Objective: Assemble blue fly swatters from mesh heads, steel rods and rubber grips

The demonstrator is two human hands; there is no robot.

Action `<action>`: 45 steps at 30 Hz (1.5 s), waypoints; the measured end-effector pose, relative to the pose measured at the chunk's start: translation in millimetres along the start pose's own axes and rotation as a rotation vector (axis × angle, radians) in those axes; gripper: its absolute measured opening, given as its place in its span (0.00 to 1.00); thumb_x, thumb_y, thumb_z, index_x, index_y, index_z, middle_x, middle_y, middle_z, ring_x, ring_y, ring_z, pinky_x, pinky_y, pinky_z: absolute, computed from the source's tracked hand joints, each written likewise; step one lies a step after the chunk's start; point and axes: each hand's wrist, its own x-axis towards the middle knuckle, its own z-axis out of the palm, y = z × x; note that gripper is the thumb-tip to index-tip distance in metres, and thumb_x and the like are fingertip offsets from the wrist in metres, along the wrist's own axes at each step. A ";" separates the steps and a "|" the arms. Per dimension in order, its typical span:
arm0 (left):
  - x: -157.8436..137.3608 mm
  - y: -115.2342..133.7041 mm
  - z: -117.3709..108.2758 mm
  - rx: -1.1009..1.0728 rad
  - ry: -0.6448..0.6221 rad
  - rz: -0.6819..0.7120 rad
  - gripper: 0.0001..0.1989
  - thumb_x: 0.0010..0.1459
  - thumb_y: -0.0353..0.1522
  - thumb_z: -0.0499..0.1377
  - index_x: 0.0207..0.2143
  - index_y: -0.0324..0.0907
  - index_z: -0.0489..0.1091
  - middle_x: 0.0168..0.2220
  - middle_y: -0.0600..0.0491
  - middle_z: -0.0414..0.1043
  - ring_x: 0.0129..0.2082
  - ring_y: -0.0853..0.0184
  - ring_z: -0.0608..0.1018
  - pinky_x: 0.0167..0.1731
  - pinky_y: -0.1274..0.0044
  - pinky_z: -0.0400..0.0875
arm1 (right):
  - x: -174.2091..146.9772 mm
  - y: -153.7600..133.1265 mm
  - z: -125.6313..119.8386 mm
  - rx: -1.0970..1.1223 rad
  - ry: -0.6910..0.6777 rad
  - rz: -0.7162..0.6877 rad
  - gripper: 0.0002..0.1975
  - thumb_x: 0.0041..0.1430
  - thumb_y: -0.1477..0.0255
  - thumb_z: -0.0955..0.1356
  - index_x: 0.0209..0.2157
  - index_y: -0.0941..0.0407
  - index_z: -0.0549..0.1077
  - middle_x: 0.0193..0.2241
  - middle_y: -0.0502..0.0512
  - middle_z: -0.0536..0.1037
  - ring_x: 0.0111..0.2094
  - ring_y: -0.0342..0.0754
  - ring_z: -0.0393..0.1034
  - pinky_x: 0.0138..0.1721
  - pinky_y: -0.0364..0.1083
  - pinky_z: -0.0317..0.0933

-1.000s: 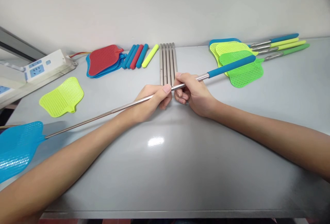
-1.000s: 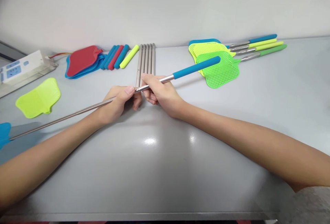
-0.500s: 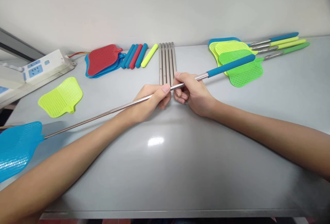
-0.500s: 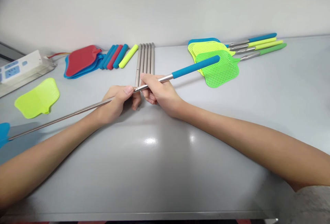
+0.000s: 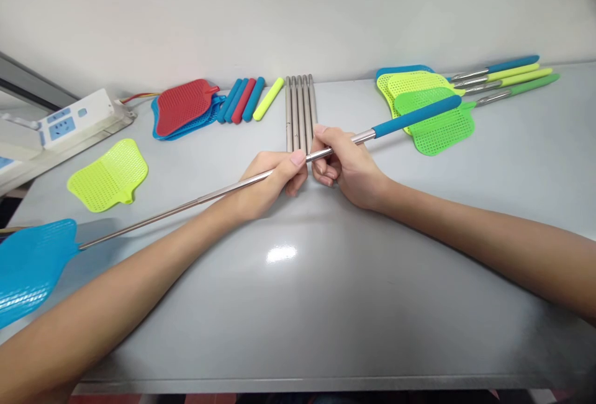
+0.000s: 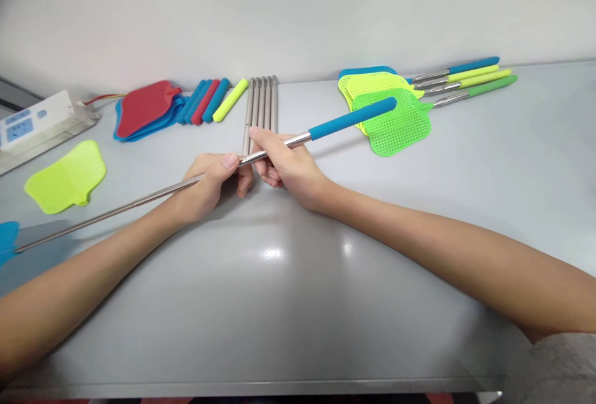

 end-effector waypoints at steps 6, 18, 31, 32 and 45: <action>0.3 -2.2 -0.1 -0.020 -0.006 0.015 0.26 0.59 0.42 0.41 0.15 0.39 0.60 0.16 0.56 0.61 0.20 0.73 0.65 0.25 0.78 0.59 | -0.3 -1.3 0.6 -0.013 0.017 0.018 0.25 0.55 0.57 0.60 0.11 0.57 0.58 0.07 0.43 0.53 0.11 0.37 0.51 0.15 0.39 0.49; 0.4 -2.6 -0.3 -0.019 -0.004 0.026 0.27 0.59 0.43 0.40 0.14 0.39 0.60 0.17 0.55 0.62 0.22 0.71 0.66 0.25 0.78 0.59 | -0.5 -1.1 0.7 -0.016 0.011 -0.004 0.25 0.55 0.58 0.60 0.11 0.57 0.58 0.07 0.43 0.53 0.11 0.37 0.51 0.14 0.39 0.49; 1.1 -3.7 -0.7 -0.022 -0.009 0.037 0.27 0.59 0.43 0.40 0.14 0.39 0.61 0.17 0.54 0.62 0.22 0.71 0.67 0.26 0.77 0.59 | -0.7 -1.7 0.8 -0.069 0.036 0.015 0.25 0.56 0.58 0.59 0.11 0.57 0.57 0.07 0.44 0.54 0.11 0.36 0.51 0.15 0.38 0.49; 1.0 -3.6 -0.7 -0.019 -0.008 0.035 0.27 0.59 0.43 0.40 0.14 0.39 0.61 0.17 0.55 0.62 0.21 0.71 0.66 0.25 0.77 0.59 | -0.6 -1.8 0.8 -0.071 0.035 0.016 0.25 0.56 0.58 0.59 0.11 0.57 0.57 0.07 0.44 0.54 0.11 0.36 0.51 0.15 0.38 0.50; 0.8 -2.2 -0.3 0.005 -0.005 0.016 0.27 0.59 0.44 0.40 0.14 0.40 0.60 0.16 0.55 0.61 0.20 0.71 0.65 0.25 0.77 0.59 | -0.8 -0.2 -0.7 -0.083 0.024 0.001 0.25 0.57 0.59 0.59 0.11 0.57 0.57 0.08 0.44 0.55 0.12 0.36 0.51 0.15 0.38 0.50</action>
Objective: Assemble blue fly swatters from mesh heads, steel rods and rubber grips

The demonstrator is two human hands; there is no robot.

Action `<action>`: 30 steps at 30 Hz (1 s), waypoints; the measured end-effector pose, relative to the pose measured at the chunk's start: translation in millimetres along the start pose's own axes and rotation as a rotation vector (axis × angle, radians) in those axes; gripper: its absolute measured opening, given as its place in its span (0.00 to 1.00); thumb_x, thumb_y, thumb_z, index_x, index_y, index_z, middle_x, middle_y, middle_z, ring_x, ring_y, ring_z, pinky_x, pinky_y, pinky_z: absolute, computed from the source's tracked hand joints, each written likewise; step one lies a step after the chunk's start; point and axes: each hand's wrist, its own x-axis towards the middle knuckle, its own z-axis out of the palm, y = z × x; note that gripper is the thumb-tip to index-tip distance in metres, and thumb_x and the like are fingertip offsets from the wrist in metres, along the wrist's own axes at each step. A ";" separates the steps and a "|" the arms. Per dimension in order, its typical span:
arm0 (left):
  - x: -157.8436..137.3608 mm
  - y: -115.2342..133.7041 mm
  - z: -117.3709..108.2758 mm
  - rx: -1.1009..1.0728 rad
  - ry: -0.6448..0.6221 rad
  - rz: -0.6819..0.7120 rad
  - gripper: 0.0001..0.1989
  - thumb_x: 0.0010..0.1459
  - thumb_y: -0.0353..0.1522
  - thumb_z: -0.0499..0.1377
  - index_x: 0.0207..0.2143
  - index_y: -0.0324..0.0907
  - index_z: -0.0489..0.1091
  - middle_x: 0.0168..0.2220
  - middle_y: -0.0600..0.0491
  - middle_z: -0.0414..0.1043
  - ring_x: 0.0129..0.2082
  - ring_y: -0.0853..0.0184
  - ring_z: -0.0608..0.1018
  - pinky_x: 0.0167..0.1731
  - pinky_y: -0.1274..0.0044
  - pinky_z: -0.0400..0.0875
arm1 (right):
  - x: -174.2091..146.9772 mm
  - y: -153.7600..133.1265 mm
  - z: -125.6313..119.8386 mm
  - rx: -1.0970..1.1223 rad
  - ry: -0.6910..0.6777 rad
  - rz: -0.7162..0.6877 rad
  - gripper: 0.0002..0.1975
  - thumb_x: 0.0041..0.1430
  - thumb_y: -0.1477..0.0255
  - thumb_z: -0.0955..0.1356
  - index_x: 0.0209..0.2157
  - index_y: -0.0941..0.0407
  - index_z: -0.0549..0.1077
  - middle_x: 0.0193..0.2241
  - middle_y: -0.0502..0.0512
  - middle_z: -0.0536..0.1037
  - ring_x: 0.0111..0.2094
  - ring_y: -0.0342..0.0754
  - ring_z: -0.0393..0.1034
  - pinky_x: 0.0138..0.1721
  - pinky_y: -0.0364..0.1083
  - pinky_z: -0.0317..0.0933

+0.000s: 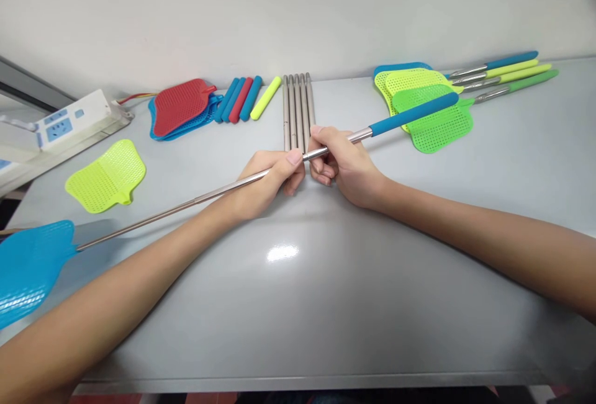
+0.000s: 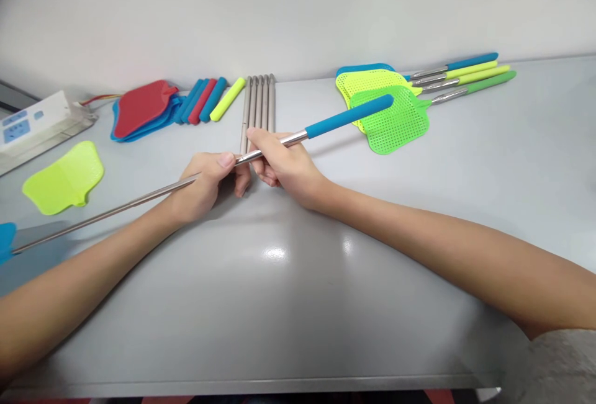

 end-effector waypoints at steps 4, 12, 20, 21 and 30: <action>-0.4 0.2 0.4 -0.001 0.009 -0.014 0.27 0.59 0.44 0.40 0.14 0.39 0.60 0.16 0.55 0.61 0.21 0.71 0.66 0.25 0.78 0.60 | -0.2 0.0 -0.2 0.000 -0.003 -0.001 0.24 0.58 0.62 0.59 0.11 0.57 0.57 0.08 0.44 0.55 0.12 0.36 0.51 0.15 0.38 0.50; 1.3 -0.7 0.2 -0.049 0.015 -0.005 0.27 0.58 0.43 0.40 0.13 0.39 0.61 0.17 0.54 0.63 0.22 0.71 0.67 0.26 0.78 0.61 | -1.1 -1.3 -0.5 0.026 -0.019 0.010 0.23 0.57 0.62 0.59 0.11 0.57 0.58 0.08 0.44 0.55 0.12 0.37 0.51 0.15 0.38 0.50; 3.0 -4.8 -2.3 -0.328 0.039 -0.006 0.23 0.56 0.39 0.45 0.13 0.39 0.62 0.13 0.53 0.61 0.18 0.71 0.66 0.23 0.77 0.62 | 0.4 -2.6 -0.9 0.050 -0.052 0.053 0.24 0.56 0.65 0.61 0.10 0.57 0.55 0.08 0.43 0.52 0.12 0.36 0.51 0.16 0.38 0.49; 2.7 -4.4 -2.7 -0.364 0.042 -0.004 0.22 0.56 0.38 0.46 0.13 0.39 0.62 0.13 0.53 0.61 0.18 0.71 0.66 0.23 0.77 0.62 | 0.4 -3.1 -0.8 0.056 -0.054 0.055 0.23 0.56 0.66 0.61 0.10 0.57 0.55 0.08 0.43 0.51 0.12 0.36 0.50 0.16 0.38 0.49; 1.8 1.1 -3.5 -0.426 0.100 -0.035 0.19 0.54 0.35 0.47 0.12 0.40 0.59 0.12 0.54 0.58 0.16 0.70 0.65 0.21 0.76 0.62 | -0.7 -5.2 1.1 0.069 0.009 0.081 0.22 0.55 0.67 0.62 0.11 0.57 0.53 0.09 0.43 0.51 0.12 0.35 0.48 0.14 0.38 0.46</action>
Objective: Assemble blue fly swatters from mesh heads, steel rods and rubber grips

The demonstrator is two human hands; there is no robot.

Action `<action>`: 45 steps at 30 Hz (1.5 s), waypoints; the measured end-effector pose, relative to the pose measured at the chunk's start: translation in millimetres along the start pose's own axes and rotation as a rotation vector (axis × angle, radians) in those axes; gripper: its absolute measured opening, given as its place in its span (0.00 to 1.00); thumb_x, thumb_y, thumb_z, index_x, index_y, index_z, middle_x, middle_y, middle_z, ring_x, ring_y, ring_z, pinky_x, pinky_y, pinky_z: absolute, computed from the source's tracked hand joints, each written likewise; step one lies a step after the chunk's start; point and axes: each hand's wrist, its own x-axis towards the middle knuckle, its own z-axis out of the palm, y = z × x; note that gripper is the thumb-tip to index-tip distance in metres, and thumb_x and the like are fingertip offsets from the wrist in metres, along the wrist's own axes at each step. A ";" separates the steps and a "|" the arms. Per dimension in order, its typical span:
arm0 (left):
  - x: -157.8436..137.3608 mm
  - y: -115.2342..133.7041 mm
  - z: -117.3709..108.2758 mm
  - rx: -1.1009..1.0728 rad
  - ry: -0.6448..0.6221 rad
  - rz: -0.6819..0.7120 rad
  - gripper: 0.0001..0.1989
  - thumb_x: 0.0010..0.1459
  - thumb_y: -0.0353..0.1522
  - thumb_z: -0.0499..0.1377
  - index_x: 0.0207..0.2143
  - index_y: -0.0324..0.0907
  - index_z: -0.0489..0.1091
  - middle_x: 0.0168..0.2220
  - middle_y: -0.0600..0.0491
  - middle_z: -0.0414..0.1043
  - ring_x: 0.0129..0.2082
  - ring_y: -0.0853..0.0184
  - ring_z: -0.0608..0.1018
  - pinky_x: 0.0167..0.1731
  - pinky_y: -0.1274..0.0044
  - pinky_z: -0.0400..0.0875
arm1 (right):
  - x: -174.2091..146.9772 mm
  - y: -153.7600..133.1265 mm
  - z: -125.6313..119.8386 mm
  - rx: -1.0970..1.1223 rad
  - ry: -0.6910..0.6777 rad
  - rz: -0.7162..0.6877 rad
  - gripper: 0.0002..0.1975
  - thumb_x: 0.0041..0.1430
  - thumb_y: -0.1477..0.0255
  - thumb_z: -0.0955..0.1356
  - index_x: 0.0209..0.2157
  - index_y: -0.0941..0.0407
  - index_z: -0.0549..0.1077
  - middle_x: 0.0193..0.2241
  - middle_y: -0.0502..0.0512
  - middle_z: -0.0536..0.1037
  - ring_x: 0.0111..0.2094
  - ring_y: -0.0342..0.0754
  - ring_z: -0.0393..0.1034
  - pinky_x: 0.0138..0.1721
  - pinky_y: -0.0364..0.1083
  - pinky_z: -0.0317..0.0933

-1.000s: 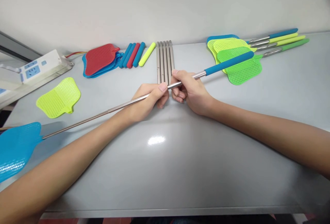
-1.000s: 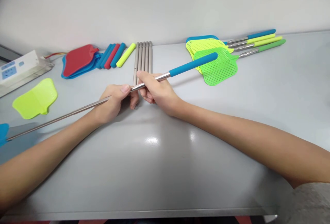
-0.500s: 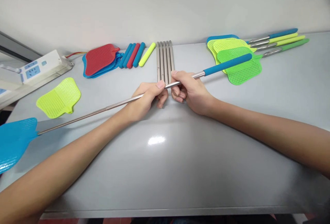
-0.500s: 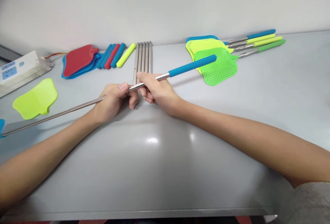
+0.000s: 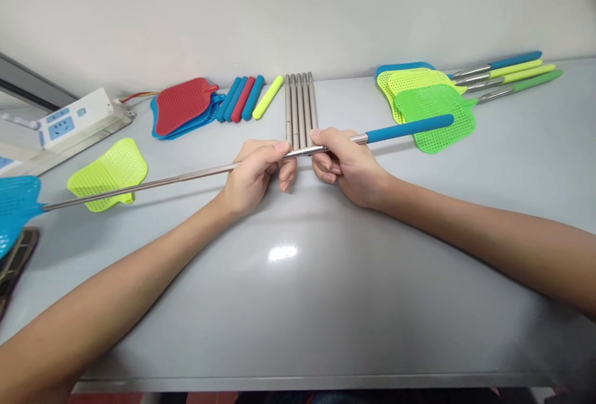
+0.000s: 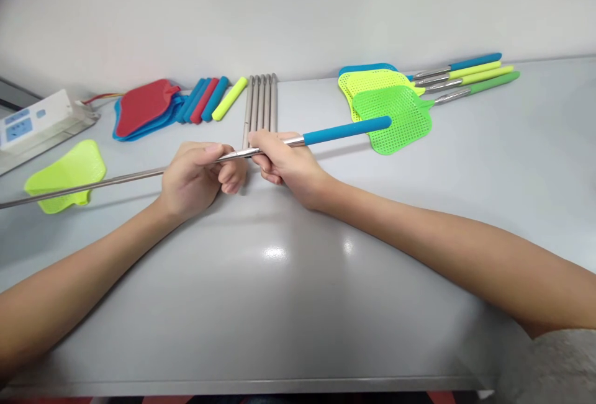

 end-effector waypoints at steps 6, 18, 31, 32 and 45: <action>0.5 0.0 1.3 -0.032 0.039 0.022 0.18 0.53 0.35 0.48 0.12 0.41 0.55 0.11 0.55 0.55 0.14 0.71 0.63 0.19 0.76 0.61 | 0.2 2.1 2.2 0.046 0.062 -0.045 0.21 0.54 0.68 0.62 0.12 0.56 0.51 0.09 0.42 0.50 0.11 0.35 0.46 0.12 0.38 0.41; 0.9 -1.7 0.9 0.033 0.070 0.033 0.18 0.53 0.36 0.47 0.14 0.42 0.49 0.12 0.56 0.52 0.14 0.73 0.60 0.19 0.76 0.61 | 2.2 3.9 3.7 0.077 0.192 -0.036 0.19 0.51 0.67 0.62 0.14 0.55 0.48 0.09 0.41 0.48 0.11 0.35 0.43 0.12 0.39 0.39; 1.3 -3.3 1.2 0.082 0.100 0.046 0.17 0.54 0.36 0.46 0.14 0.42 0.48 0.12 0.57 0.49 0.13 0.74 0.61 0.18 0.76 0.61 | 2.3 3.1 2.5 0.133 0.195 -0.027 0.20 0.54 0.66 0.62 0.14 0.55 0.49 0.09 0.41 0.47 0.10 0.36 0.44 0.12 0.40 0.40; 1.5 -3.2 1.3 0.065 0.098 0.053 0.18 0.54 0.36 0.46 0.14 0.42 0.48 0.12 0.57 0.50 0.13 0.74 0.61 0.17 0.76 0.61 | 2.3 3.0 2.4 0.133 0.198 -0.026 0.20 0.54 0.67 0.61 0.14 0.55 0.49 0.09 0.41 0.47 0.10 0.36 0.44 0.12 0.40 0.41; 1.9 -4.3 1.3 0.087 0.110 0.046 0.18 0.54 0.36 0.46 0.13 0.42 0.48 0.11 0.57 0.50 0.13 0.73 0.62 0.18 0.76 0.63 | 1.7 1.8 1.9 0.114 0.198 -0.024 0.21 0.54 0.66 0.62 0.14 0.54 0.49 0.09 0.41 0.47 0.10 0.36 0.45 0.12 0.40 0.42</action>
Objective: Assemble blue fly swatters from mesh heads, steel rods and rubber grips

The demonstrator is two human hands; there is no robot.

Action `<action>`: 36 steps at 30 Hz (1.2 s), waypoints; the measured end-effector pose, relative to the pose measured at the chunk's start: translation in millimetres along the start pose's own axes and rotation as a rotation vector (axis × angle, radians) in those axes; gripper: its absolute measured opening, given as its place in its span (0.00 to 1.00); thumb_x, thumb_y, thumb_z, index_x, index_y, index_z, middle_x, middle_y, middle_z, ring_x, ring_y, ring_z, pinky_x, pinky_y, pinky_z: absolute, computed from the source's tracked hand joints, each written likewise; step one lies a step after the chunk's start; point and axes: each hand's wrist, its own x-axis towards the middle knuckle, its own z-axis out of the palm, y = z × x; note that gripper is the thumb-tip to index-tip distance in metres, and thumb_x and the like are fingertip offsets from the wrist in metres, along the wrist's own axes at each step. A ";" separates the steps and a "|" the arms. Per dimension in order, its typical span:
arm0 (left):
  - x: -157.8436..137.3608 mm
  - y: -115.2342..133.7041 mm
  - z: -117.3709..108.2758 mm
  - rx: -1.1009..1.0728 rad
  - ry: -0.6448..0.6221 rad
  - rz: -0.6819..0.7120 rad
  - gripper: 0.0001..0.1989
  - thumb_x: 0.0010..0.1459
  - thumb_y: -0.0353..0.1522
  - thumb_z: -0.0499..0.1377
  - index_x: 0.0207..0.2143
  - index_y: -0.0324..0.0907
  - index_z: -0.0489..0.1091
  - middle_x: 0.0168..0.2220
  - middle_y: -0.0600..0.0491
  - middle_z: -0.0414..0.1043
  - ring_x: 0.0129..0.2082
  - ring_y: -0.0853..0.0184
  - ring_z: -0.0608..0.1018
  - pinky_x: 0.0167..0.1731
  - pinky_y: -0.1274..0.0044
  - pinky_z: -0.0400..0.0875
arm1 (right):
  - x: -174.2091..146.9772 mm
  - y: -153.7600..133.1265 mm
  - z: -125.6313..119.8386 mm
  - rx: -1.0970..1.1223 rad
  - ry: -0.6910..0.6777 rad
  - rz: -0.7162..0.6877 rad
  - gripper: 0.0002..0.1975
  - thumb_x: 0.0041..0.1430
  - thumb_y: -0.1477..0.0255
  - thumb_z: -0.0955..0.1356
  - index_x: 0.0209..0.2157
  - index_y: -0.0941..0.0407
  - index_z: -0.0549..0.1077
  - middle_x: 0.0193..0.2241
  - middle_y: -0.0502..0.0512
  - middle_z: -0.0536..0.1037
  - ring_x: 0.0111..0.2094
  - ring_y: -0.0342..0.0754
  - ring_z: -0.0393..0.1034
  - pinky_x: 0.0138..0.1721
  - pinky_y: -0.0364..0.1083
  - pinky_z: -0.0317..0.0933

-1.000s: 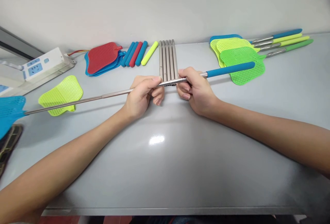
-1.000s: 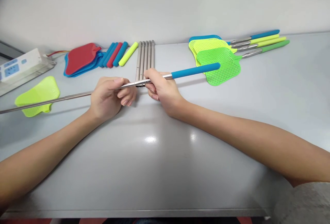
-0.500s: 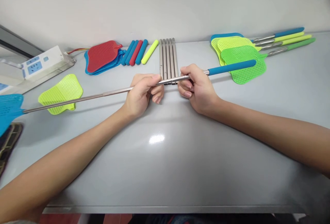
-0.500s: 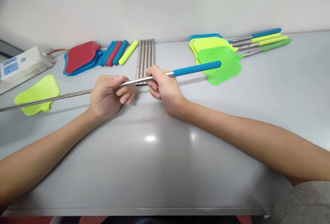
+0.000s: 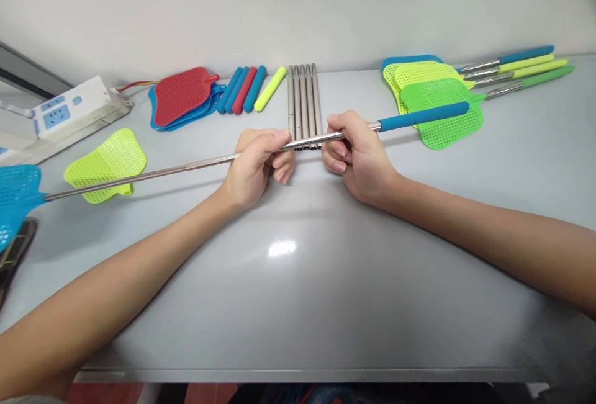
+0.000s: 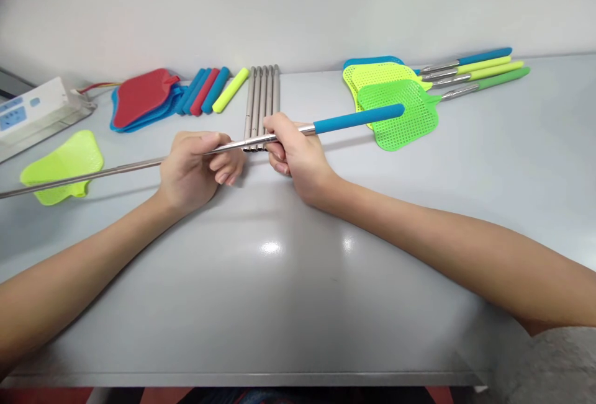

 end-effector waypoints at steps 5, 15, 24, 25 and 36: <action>0.3 -2.2 0.3 -0.028 0.000 -0.010 0.19 0.53 0.37 0.47 0.12 0.41 0.50 0.11 0.57 0.51 0.13 0.74 0.62 0.18 0.77 0.62 | 0.5 0.3 0.1 -0.023 -0.010 0.004 0.21 0.54 0.64 0.62 0.14 0.55 0.49 0.09 0.41 0.47 0.10 0.35 0.46 0.11 0.39 0.42; 1.9 -2.0 0.8 -0.004 -0.083 -0.006 0.21 0.55 0.38 0.46 0.11 0.40 0.56 0.11 0.55 0.55 0.14 0.73 0.63 0.18 0.79 0.61 | -0.5 1.3 0.2 -0.059 -0.030 -0.054 0.23 0.54 0.66 0.62 0.11 0.55 0.49 0.08 0.42 0.49 0.10 0.35 0.47 0.12 0.39 0.43; 2.2 -7.1 1.4 0.161 -0.101 0.028 0.25 0.57 0.42 0.42 0.12 0.40 0.59 0.11 0.54 0.57 0.15 0.72 0.63 0.18 0.78 0.58 | 0.9 2.5 -0.6 -0.010 -0.027 -0.058 0.22 0.56 0.69 0.61 0.11 0.56 0.50 0.09 0.42 0.50 0.10 0.35 0.47 0.11 0.38 0.42; 2.1 -7.2 1.3 0.167 -0.106 0.037 0.26 0.57 0.42 0.42 0.12 0.40 0.59 0.11 0.54 0.57 0.15 0.72 0.63 0.18 0.78 0.57 | 0.8 2.3 -0.6 -0.007 -0.029 -0.058 0.22 0.56 0.70 0.61 0.11 0.56 0.50 0.09 0.42 0.50 0.10 0.35 0.47 0.11 0.38 0.42; 3.0 -6.8 1.7 0.160 -0.113 0.036 0.25 0.57 0.41 0.42 0.11 0.39 0.58 0.11 0.54 0.57 0.15 0.73 0.64 0.18 0.79 0.59 | 1.6 2.0 -0.7 -0.027 -0.047 -0.041 0.23 0.56 0.68 0.61 0.11 0.56 0.51 0.08 0.42 0.50 0.10 0.35 0.48 0.12 0.38 0.43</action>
